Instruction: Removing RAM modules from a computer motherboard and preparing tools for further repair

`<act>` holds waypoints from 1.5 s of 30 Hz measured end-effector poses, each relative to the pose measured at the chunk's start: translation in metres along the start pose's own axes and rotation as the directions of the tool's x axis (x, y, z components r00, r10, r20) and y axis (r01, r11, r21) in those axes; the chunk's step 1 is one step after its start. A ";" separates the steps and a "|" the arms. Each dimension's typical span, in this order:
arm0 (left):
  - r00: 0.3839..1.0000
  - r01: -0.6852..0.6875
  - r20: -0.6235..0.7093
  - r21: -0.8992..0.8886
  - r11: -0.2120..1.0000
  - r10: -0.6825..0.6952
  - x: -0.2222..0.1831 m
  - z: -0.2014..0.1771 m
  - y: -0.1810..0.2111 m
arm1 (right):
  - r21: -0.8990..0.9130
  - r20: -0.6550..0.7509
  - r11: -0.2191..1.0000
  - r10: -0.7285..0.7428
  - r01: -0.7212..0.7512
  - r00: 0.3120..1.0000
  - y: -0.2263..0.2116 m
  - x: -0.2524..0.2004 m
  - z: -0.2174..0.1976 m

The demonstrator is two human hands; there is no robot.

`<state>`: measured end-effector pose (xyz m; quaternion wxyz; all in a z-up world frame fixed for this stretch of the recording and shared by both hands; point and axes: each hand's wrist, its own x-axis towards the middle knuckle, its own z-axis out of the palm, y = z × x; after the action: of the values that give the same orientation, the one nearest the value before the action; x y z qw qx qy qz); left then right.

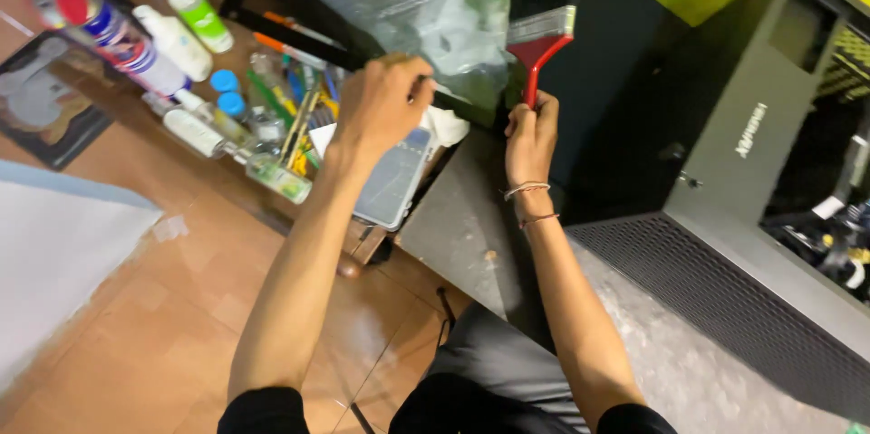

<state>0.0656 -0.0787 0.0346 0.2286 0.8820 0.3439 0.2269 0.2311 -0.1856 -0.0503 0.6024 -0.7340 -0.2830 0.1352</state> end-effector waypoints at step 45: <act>0.985 0.166 -0.042 -0.041 0.985 -0.167 -0.054 -0.047 -0.096 | -0.332 0.931 0.301 0.257 0.894 0.259 -0.113 -0.046 0.074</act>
<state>-0.0444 -0.0422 0.0049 0.2556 0.8404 0.4171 0.2333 0.1259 -0.1391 0.0341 -0.1476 -0.6032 -0.7650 0.1707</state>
